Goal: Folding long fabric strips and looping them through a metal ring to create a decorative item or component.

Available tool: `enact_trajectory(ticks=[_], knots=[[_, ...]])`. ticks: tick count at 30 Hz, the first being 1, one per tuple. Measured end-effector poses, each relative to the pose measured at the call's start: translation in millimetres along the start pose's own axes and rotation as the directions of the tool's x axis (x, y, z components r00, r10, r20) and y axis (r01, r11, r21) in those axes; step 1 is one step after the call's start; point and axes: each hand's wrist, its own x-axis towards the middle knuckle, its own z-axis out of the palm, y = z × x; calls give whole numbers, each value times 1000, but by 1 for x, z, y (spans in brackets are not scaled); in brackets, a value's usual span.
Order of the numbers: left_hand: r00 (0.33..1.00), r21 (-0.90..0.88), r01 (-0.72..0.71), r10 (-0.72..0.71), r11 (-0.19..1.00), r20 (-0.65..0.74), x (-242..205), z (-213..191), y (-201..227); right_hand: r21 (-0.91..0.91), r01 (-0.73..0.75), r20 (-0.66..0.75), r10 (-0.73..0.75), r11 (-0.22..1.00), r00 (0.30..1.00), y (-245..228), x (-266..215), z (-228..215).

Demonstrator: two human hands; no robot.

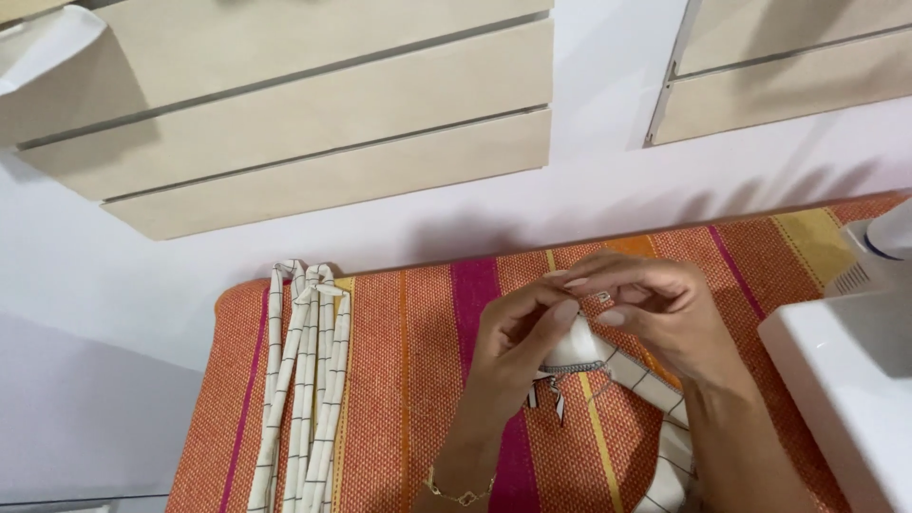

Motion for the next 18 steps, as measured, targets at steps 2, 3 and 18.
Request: enact_trajectory(ticks=[2,3,18], knots=[[999,13,-26,26,1000,-28,0,2,-4,5,-24,6,24,1000,1000,2,0,3],[997,18,-49,50,999,-65,-1,4,-8,35,-35,-11,36,999,999,4,-1,4],[987,154,-141,151,978,-56,0,17,-4,108,101,-73,-93,989,993,24,-6,0]])
